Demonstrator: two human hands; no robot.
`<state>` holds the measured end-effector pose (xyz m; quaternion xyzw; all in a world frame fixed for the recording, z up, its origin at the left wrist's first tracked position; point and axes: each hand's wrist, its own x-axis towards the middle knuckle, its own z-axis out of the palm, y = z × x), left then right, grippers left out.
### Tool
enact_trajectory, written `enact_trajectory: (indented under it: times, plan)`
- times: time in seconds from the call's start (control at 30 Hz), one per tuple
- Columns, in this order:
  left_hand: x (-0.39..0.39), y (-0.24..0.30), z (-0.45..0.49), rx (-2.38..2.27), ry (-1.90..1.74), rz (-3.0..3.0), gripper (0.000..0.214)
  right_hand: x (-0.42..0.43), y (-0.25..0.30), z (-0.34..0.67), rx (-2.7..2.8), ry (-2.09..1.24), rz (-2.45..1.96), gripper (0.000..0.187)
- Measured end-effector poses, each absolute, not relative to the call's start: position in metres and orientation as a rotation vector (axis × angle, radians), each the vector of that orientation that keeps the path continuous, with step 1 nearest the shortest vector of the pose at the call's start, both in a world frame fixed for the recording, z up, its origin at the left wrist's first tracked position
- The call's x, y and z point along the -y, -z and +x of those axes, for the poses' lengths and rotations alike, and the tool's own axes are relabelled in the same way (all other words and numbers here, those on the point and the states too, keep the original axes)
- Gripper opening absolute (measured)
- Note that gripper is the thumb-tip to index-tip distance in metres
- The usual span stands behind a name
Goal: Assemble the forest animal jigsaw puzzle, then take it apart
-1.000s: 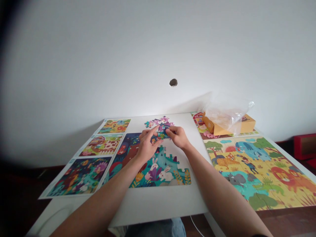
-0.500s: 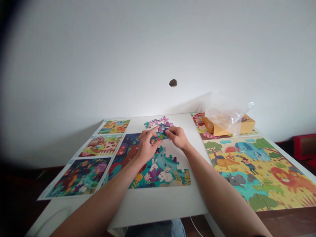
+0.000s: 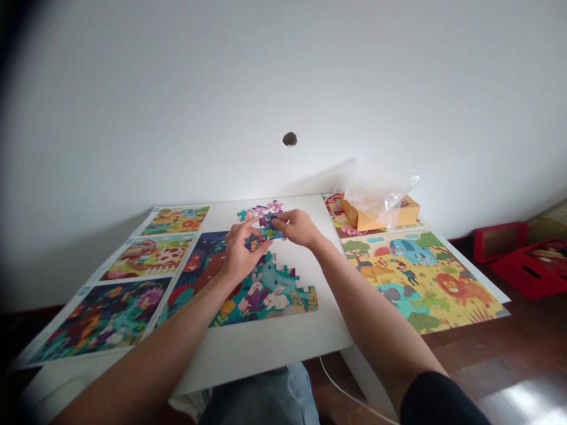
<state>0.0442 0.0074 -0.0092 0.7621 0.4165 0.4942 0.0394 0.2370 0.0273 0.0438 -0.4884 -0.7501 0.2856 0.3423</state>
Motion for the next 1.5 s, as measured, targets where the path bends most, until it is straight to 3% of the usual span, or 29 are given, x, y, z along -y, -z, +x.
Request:
enact_trajectory:
  times: [0.17,0.53,0.9,1.27,1.43,1.5]
  plan:
    - [-0.006,0.009,0.049,-1.083,-1.483,2.389,0.054,-0.019,-0.062,0.274,2.166,-0.876,-1.058,0.038]
    - [-0.003,0.016,0.056,-0.917,-1.272,2.554,0.051,-0.001,-0.022,0.306,1.918,-1.255,-1.063,0.04]
    - [-0.004,0.017,0.052,-1.001,-1.161,2.577,0.049,0.001,-0.005,0.298,1.819,-1.219,-1.091,0.046]
    - [-0.002,0.01,0.052,-1.005,-1.241,2.59,0.049,0.001,-0.001,0.295,1.675,-1.317,-0.976,0.035]
    - [-0.002,0.01,0.052,-1.007,-1.261,2.576,0.047,0.004,-0.004,0.294,1.686,-1.272,-0.942,0.038]
    - [-0.002,0.01,0.051,-1.057,-1.273,2.563,0.045,0.005,-0.005,0.294,1.708,-1.189,-0.946,0.048]
